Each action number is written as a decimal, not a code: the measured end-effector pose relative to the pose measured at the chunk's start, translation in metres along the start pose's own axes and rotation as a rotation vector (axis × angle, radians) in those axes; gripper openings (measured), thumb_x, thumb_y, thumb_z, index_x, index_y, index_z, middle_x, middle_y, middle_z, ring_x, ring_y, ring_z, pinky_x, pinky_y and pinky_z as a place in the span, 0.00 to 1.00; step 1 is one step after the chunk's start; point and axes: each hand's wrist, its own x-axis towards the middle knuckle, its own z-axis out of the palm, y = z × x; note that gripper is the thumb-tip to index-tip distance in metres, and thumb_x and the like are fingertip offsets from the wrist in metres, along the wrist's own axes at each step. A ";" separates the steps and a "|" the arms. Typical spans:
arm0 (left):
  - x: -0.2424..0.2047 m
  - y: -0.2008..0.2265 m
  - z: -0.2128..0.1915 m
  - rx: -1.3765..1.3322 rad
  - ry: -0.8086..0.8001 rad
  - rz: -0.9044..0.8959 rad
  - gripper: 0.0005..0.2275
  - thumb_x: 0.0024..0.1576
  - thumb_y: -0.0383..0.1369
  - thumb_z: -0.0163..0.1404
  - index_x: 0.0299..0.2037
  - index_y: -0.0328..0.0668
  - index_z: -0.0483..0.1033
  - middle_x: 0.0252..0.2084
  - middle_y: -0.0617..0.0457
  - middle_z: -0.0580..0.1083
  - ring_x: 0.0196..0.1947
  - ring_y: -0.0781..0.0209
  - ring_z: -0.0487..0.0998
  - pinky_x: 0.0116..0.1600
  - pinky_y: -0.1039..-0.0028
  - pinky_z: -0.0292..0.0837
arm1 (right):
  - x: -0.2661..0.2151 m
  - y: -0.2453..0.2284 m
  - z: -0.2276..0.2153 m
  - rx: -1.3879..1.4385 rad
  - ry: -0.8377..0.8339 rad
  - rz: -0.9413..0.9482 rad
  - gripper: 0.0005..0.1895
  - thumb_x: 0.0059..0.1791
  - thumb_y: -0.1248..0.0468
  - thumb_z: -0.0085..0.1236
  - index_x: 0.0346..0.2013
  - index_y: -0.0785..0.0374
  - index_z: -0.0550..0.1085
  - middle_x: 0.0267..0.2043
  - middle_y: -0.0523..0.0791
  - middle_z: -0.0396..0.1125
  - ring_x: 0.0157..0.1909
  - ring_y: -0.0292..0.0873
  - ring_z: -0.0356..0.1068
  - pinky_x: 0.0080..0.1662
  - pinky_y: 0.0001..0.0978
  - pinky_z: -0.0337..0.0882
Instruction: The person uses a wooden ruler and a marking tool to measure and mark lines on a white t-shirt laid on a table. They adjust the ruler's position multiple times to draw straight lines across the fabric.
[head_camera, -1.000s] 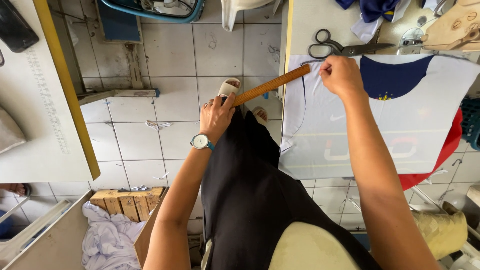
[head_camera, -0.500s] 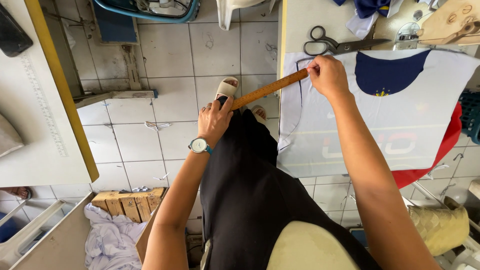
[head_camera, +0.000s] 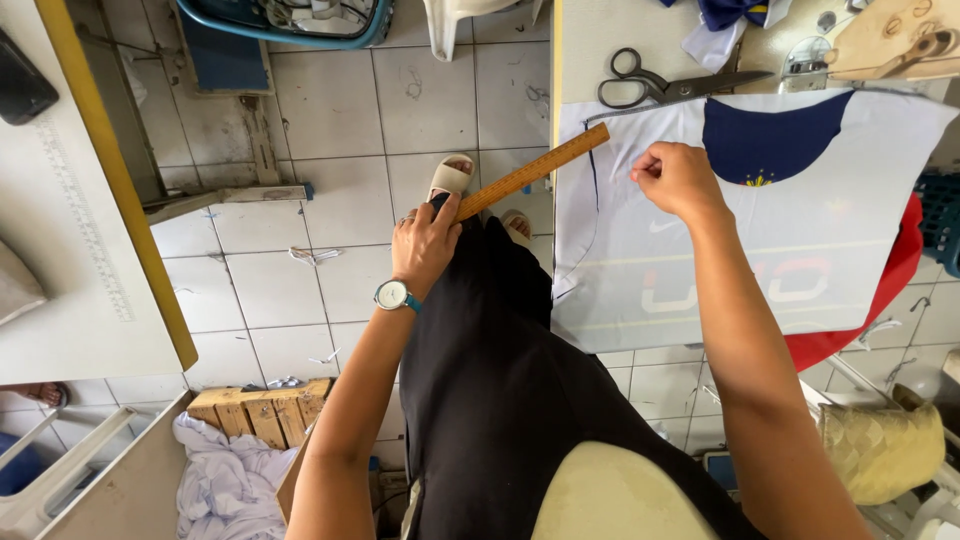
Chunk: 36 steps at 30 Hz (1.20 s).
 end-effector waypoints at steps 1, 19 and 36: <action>0.000 0.001 0.000 -0.001 -0.001 0.007 0.21 0.56 0.47 0.54 0.61 0.68 0.73 0.33 0.57 0.69 0.34 0.55 0.80 0.40 0.64 0.77 | -0.002 -0.002 0.002 0.003 0.003 0.006 0.04 0.48 0.65 0.59 0.35 0.58 0.80 0.29 0.47 0.73 0.35 0.53 0.75 0.40 0.44 0.76; -0.012 0.006 -0.005 0.042 -0.047 0.022 0.21 0.56 0.47 0.53 0.61 0.70 0.72 0.32 0.58 0.69 0.34 0.56 0.80 0.39 0.64 0.78 | 0.012 0.000 0.039 0.117 0.236 -0.111 0.01 0.49 0.67 0.63 0.35 0.58 0.79 0.28 0.45 0.71 0.33 0.48 0.74 0.38 0.38 0.76; -0.009 0.003 -0.007 0.056 -0.078 0.037 0.21 0.57 0.47 0.53 0.63 0.69 0.70 0.32 0.57 0.69 0.35 0.54 0.80 0.41 0.62 0.78 | -0.045 0.005 0.052 0.035 0.004 0.045 0.04 0.49 0.62 0.59 0.35 0.58 0.79 0.30 0.50 0.74 0.39 0.58 0.76 0.42 0.50 0.76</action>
